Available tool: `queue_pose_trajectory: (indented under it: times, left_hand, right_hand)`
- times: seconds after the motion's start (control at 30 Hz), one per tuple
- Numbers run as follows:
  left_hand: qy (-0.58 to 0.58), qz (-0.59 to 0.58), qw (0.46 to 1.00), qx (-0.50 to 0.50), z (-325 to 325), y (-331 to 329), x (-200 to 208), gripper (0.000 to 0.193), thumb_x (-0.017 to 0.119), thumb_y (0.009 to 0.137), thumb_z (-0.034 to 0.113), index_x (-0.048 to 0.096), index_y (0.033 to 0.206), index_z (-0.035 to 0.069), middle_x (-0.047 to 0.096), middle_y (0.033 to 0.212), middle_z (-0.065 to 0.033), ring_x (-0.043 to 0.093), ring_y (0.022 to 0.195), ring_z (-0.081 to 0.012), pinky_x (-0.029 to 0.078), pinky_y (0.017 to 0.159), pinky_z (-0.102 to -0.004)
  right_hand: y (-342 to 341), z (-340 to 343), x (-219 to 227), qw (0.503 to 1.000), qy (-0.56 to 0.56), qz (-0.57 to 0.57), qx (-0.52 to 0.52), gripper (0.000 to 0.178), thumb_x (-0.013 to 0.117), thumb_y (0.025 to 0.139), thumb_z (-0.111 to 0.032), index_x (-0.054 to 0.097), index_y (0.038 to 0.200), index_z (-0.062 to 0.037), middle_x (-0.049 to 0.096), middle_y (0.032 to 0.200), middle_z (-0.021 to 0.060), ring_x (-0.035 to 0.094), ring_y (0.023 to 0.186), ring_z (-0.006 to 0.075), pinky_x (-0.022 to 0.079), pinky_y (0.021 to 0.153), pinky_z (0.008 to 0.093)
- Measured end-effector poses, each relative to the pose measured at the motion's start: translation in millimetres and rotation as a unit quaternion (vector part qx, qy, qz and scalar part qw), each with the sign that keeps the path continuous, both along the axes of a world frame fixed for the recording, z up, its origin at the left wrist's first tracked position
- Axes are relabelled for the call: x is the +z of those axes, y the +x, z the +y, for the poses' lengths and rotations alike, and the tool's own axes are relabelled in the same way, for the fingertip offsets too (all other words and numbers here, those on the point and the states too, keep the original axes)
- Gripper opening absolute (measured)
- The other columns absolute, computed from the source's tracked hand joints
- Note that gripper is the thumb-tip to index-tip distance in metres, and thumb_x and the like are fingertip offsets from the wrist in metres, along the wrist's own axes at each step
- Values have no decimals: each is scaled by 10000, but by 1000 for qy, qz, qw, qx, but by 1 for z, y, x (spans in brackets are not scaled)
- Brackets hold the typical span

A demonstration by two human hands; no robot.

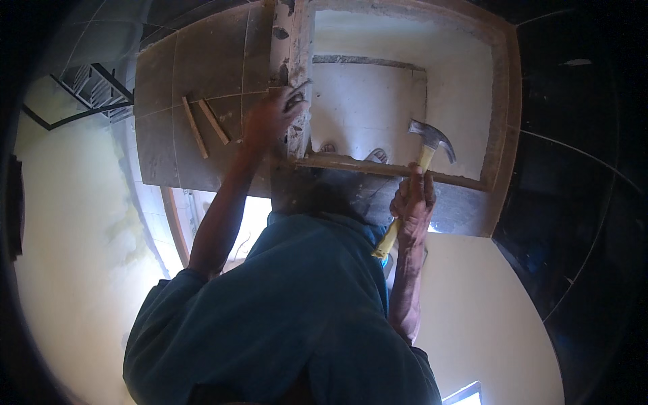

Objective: The person uses a hammer to drive nails into a wooden frame positioned on a tiled floor. They repeatedly strike the nails to secure the frame, occasionally adjusting the nail's position with their hand.

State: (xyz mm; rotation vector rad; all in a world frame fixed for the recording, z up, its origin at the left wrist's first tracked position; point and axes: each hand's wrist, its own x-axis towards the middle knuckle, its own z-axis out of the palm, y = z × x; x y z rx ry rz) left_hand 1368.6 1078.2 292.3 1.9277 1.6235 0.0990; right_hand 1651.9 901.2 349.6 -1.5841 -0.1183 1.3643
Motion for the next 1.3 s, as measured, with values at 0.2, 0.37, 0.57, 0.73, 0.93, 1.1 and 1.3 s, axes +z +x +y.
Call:
queue_pose_trajectory:
  times: [0.2, 0.37, 0.57, 0.73, 0.93, 1.1, 1.3]
  left_hand:
    - [-64, -302, 926, -216, -26, 107, 27, 473, 652, 1005, 412, 654, 1245, 5, 726, 922, -207, 718, 810, -313, 564, 759, -391]
    - [142, -216, 947, -189, -8, 128, 8, 447, 620, 991, 501, 706, 956, 64, 704, 749, -145, 709, 694, -321, 575, 658, -439]
    - [189, -146, 956, -171, 36, 124, -4, 536, 618, 971, 559, 654, 779, 60, 677, 709, -144, 688, 653, -325, 565, 632, -438]
    - [220, -142, 953, -149, 46, 117, -10, 428, 661, 975, 464, 632, 865, 52, 637, 711, -137, 663, 648, -294, 532, 609, -419]
    - [277, -182, 935, -128, 37, 119, -15, 339, 675, 980, 391, 618, 945, 58, 633, 752, -123, 658, 650, -290, 525, 602, -422]
    - [245, -170, 945, -136, 40, 114, -23, 446, 650, 971, 494, 606, 790, 88, 606, 635, -86, 632, 558, -276, 508, 527, -408]
    - [263, -218, 930, -137, 38, 112, -27, 473, 649, 962, 512, 583, 743, 99, 573, 618, -77, 603, 530, -273, 486, 502, -412]
  right_hand:
    - [0, 0, -3, 999, 3, -12, -45, 404, 613, 1033, -432, 587, 1211, -70, 403, 666, -58, 350, 471, 32, 295, 411, 239]
    - [8, 0, -8, 998, 5, -24, -62, 414, 597, 1041, -432, 584, 1220, -59, 411, 675, -52, 357, 475, 39, 300, 412, 243]
    - [9, 1, -16, 999, 16, -2, -42, 421, 600, 1037, -437, 583, 1216, -55, 424, 670, -45, 380, 462, 44, 316, 395, 245]
    - [7, 10, -2, 1000, -2, -8, -19, 398, 593, 1041, -431, 583, 1195, -64, 427, 661, -39, 376, 445, 48, 313, 385, 242]
    - [9, 13, -1, 1000, 2, -14, -8, 413, 583, 1044, -442, 578, 1195, -58, 426, 652, -38, 368, 436, 53, 307, 382, 243]
    - [16, 18, 2, 998, 39, -55, 5, 433, 563, 1052, -451, 571, 1213, -49, 427, 654, -38, 360, 439, 53, 295, 381, 240]
    - [24, 48, 22, 986, 89, -120, -76, 444, 505, 1075, -453, 547, 1266, -54, 428, 665, -38, 365, 457, 47, 283, 370, 232]
